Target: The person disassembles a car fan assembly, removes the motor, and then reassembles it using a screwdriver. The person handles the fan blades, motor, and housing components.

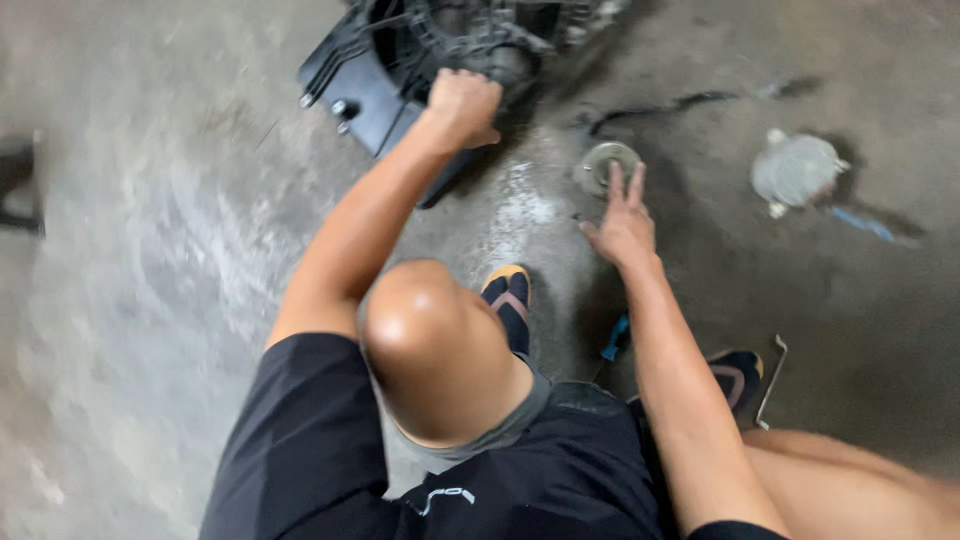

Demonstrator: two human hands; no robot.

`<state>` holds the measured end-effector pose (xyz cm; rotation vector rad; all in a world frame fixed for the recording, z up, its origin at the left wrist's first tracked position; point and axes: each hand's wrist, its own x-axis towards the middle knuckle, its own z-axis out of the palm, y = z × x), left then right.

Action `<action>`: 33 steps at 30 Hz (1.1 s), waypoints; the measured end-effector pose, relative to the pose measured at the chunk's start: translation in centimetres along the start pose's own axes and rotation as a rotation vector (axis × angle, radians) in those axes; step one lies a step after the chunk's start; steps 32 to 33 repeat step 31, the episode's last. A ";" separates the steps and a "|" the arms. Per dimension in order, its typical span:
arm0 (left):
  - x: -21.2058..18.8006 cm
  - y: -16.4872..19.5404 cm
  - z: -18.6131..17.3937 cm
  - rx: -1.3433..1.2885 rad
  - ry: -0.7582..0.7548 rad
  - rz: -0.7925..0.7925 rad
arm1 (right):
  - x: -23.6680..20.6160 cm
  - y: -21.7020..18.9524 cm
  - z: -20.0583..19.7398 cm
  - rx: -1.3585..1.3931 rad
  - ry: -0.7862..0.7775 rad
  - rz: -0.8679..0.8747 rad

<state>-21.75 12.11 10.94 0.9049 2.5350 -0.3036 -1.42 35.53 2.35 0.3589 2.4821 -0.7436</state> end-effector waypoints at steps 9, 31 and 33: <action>-5.0 13.0 -17.2 -0.192 0.408 0.332 | -0.7 1.4 -4.7 0.103 0.035 -0.052; -12.6 23.3 -28.0 -0.315 0.109 -0.128 | -6.3 7.6 -34.1 0.381 0.210 -0.367; -12.6 23.3 -28.0 -0.315 0.109 -0.128 | -6.3 7.6 -34.1 0.381 0.210 -0.367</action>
